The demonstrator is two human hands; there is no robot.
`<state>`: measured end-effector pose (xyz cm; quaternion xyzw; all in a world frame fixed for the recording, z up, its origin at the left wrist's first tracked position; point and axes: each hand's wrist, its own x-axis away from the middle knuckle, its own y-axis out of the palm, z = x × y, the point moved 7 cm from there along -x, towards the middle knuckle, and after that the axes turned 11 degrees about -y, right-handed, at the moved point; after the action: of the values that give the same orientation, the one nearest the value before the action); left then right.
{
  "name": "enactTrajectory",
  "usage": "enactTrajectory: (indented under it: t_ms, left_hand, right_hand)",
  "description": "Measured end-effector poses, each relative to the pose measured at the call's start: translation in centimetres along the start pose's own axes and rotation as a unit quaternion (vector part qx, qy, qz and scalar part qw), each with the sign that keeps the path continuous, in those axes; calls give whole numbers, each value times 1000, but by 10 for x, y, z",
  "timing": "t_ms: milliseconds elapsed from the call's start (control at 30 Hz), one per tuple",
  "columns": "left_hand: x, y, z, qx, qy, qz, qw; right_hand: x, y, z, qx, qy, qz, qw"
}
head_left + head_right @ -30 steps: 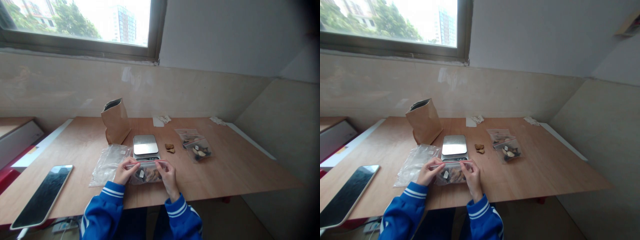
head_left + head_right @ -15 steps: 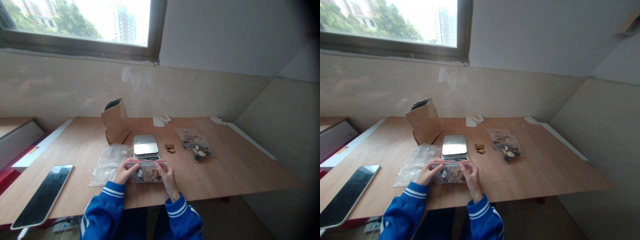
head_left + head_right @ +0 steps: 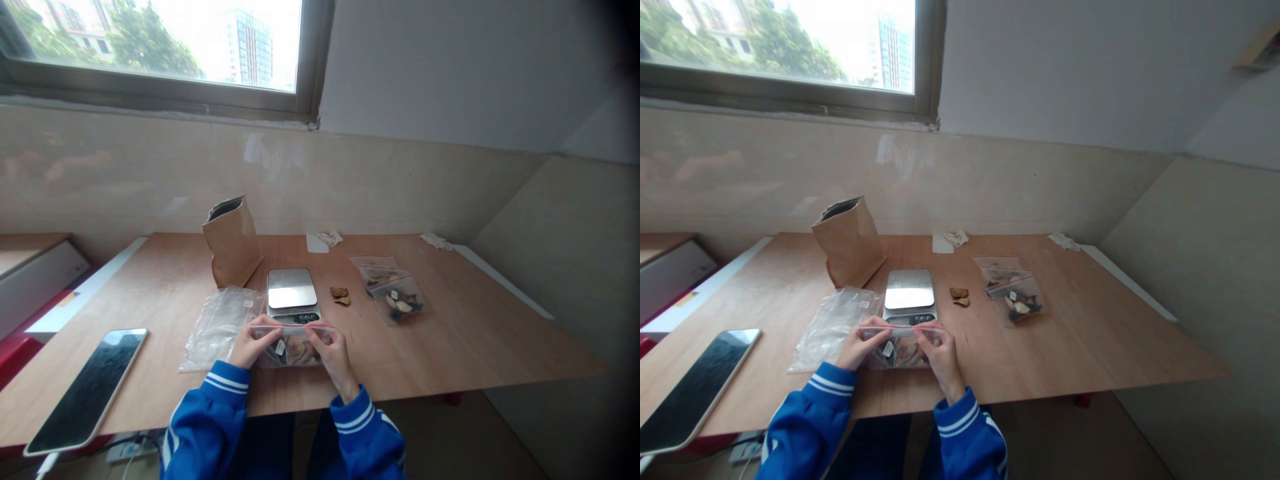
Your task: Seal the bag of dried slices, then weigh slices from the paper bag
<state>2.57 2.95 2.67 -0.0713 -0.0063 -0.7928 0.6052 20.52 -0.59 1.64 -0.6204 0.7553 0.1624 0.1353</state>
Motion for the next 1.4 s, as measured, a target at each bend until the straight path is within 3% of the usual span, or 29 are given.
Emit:
enactTrajectory:
  t_ms: [333, 633, 867, 1400]
  left_hand:
    - [0, -4, 0, -8, 15, 25, 1000]
    - [-4, 2, -6, 12, -10, -11, 1000]
    - [-1, 1, 5, -30, 15, 8, 999]
    - [2, 0, 9, -90, 93, 38, 991]
  right_hand:
    - [0, 0, -6, 26, -25, -1, 999]
    - [1, 2, 1, -22, 18, -13, 1000]
    - [4, 10, 6, -56, 62, -28, 996]
    - [2, 9, -2, 30, -6, -18, 999]
